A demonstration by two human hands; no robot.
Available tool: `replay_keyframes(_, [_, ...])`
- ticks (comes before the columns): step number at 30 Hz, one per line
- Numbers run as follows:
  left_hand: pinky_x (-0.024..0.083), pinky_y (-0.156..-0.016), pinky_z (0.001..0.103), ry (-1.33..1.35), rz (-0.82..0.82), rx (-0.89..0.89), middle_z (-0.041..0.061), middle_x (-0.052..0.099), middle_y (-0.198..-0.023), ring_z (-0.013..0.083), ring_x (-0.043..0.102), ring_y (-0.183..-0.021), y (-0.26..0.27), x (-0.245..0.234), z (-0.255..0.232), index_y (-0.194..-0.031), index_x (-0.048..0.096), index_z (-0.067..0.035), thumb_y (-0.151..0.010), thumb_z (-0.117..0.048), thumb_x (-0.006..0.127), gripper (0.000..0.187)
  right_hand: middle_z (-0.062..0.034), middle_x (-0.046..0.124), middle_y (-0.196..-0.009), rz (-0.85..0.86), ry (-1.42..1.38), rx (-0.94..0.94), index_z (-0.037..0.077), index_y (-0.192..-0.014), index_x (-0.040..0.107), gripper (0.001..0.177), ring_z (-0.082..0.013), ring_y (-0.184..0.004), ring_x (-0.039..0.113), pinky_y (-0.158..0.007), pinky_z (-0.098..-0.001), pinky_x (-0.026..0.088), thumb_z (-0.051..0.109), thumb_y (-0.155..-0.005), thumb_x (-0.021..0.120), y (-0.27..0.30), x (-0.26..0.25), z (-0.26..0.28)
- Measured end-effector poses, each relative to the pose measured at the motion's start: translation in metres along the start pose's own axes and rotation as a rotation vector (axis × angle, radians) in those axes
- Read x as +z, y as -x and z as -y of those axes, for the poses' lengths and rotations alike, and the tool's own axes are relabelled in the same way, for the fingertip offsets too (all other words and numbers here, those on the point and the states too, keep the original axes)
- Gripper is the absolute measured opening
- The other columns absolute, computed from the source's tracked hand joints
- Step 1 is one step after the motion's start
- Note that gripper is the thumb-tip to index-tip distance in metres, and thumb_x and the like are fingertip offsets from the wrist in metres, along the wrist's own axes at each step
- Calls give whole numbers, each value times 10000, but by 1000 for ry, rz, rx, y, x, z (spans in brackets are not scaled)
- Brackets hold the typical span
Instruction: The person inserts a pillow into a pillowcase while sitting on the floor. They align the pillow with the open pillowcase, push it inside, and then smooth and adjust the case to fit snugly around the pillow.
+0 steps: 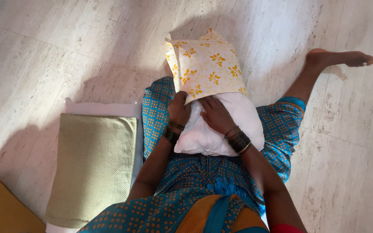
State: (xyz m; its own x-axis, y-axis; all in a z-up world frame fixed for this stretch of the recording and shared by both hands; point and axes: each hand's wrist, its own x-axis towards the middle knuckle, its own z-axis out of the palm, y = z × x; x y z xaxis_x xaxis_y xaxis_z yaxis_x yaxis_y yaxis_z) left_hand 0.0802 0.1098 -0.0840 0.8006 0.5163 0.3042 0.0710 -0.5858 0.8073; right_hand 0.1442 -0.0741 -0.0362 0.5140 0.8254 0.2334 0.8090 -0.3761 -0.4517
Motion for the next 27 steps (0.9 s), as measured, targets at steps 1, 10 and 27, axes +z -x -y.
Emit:
replay_keyframes(1, [527,-680,471,24,13,41,139,676,-920,376,669,-831,1,-1,-4,-1020,625,-63,-826,-58,707,210,-187,595,-1370,7,120,-51,30,-1327,597,495,-376,-1289,570,-1134,-480,437,305,-918,638,-9,11,-11])
replay_keyframes(10, [537,-693,474,68,121,236,196,667,-918,418,667,-857,22,-21,-34,-1054,637,-38,-846,-77,710,224,-176,695,-1214,69,22,-121,77,-1194,677,349,-378,-1142,628,-1020,-490,453,317,-966,566,-37,102,-112])
replay_keyframes(27, [487,-633,485,-39,262,237,154,633,-823,381,643,-772,39,-23,-55,-975,616,-55,-966,-234,677,189,-154,672,-1272,60,259,209,90,-1237,663,366,-355,-1209,604,-1076,-486,433,346,-997,560,-97,162,-165])
